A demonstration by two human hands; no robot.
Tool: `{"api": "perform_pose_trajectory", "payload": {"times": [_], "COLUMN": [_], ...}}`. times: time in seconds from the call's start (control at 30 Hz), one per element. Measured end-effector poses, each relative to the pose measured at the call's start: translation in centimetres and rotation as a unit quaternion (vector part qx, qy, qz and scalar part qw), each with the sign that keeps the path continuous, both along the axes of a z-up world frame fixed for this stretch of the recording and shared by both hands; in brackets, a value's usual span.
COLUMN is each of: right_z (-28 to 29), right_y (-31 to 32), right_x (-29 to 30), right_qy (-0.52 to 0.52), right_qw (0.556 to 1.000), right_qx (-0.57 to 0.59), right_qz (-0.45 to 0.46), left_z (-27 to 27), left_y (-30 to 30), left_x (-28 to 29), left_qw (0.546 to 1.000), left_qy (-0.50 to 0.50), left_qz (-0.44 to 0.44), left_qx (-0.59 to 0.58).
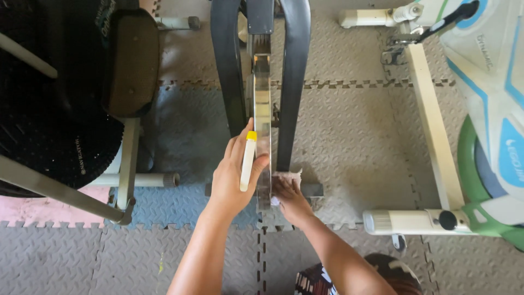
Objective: Cleaning several indoor exercise bikes and an elliptical machine using a spray bottle and a rag.
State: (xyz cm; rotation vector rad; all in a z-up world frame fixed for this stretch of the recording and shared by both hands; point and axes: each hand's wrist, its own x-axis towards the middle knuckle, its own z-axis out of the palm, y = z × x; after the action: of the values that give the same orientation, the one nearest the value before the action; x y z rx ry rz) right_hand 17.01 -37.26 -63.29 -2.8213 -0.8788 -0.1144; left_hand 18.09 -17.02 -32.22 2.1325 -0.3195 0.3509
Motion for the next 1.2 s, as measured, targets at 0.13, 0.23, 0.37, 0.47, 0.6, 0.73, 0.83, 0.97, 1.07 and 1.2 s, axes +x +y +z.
{"api": "perform_pose_trajectory", "payload": {"times": [0.13,0.23,0.37,0.47,0.6,0.73,0.83,0.97,1.07,1.2], "right_z": [-2.7,-0.9,23.0,32.6,34.1,34.2,34.1,33.7,37.4,43.1], "right_y": [-2.7,-5.1,0.5,4.8,5.7,6.9,6.4,4.0,4.2,8.1], "right_x": [2.6,2.8,0.9,0.9,8.2,12.7,11.5,9.0,9.3,12.6], "right_qy": [0.221,0.255,0.132,0.035,-0.178,-0.185,-0.179,-0.141,-0.065,-0.144], "right_qw": [0.932,0.869,0.821,0.915,0.968,0.973,0.975,0.967,0.985,0.951], "right_qx": [0.229,0.264,0.483,0.401,0.175,0.135,0.135,0.189,0.160,0.247], "right_qz": [-0.176,-0.332,-0.274,0.006,0.001,-0.010,0.001,0.097,-0.020,-0.115], "left_z": [-0.1,0.0,-1.1,-3.7,-2.8,-1.4,-1.6,-1.5,-5.3,-8.8], "left_y": [0.0,-0.1,0.0,0.5,0.2,0.1,0.1,0.3,1.2,3.3], "left_x": [0.6,0.4,0.7,1.4,1.3,1.1,1.3,0.6,1.7,0.8], "left_qw": [0.999,1.000,1.000,0.999,0.999,0.999,0.999,0.999,0.995,0.987], "left_qy": [-0.039,-0.029,-0.005,-0.021,-0.034,-0.046,-0.040,0.031,-0.025,-0.031], "left_qz": [0.007,0.011,0.016,0.018,0.013,0.003,0.010,0.011,-0.014,-0.011], "left_qx": [-0.004,-0.001,-0.011,0.020,0.015,-0.024,-0.018,-0.033,-0.095,-0.155]}}
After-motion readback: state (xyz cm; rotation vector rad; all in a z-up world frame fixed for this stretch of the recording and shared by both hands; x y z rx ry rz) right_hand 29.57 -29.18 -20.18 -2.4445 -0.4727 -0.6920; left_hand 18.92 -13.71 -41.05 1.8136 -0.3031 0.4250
